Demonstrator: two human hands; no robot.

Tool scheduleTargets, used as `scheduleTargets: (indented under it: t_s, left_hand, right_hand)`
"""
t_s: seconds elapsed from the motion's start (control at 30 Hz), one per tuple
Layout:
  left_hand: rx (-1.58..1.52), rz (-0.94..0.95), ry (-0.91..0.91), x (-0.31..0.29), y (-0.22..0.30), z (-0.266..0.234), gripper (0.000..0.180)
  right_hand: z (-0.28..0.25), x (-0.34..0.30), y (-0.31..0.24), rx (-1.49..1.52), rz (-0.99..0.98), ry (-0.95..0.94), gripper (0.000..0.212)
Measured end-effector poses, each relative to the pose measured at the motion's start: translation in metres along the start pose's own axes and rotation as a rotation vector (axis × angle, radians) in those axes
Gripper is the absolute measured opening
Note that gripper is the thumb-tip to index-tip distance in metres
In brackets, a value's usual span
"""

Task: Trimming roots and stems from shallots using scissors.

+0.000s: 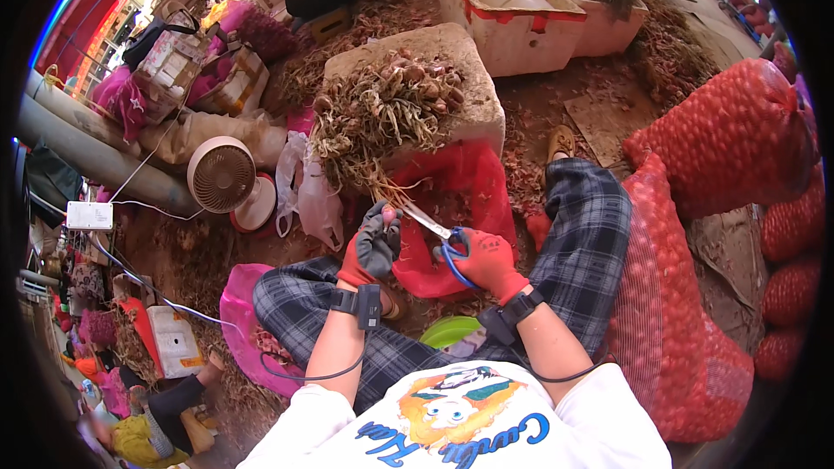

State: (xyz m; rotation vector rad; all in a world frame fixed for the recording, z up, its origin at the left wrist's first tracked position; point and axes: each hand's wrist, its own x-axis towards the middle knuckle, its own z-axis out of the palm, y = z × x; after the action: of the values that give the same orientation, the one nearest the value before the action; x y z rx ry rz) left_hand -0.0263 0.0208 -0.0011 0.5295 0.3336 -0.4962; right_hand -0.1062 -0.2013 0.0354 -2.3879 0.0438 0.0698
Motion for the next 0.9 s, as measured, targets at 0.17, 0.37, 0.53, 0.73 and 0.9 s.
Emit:
scheduleTargets:
  t_s: [0.17, 0.37, 0.53, 0.73, 0.9]
  left_hand:
    - [0.095, -0.007, -0.018, -0.005, -0.001, 0.013, 0.028]
    - [0.209, 0.049, -0.054, -0.002, -0.003, 0.012, 0.026]
    - [0.213, 0.074, -0.049, -0.003, -0.006, 0.015, 0.028]
    - [0.326, 0.050, -0.028, -0.004, -0.006, 0.012, 0.031]
    - [0.216, -0.009, -0.042, -0.002, -0.006, 0.010, 0.031]
  right_hand:
    - [0.007, -0.003, 0.005, -0.099, -0.082, 0.042, 0.052]
    - [0.001, -0.003, -0.002, -0.141, -0.033, 0.018, 0.055]
    - [0.005, -0.006, 0.001, -0.369, -0.107, 0.119, 0.054]
    - [0.015, 0.001, 0.018, -0.301, -0.028, -0.050, 0.047]
    - [0.013, -0.002, 0.013, -0.071, -0.037, -0.035, 0.057]
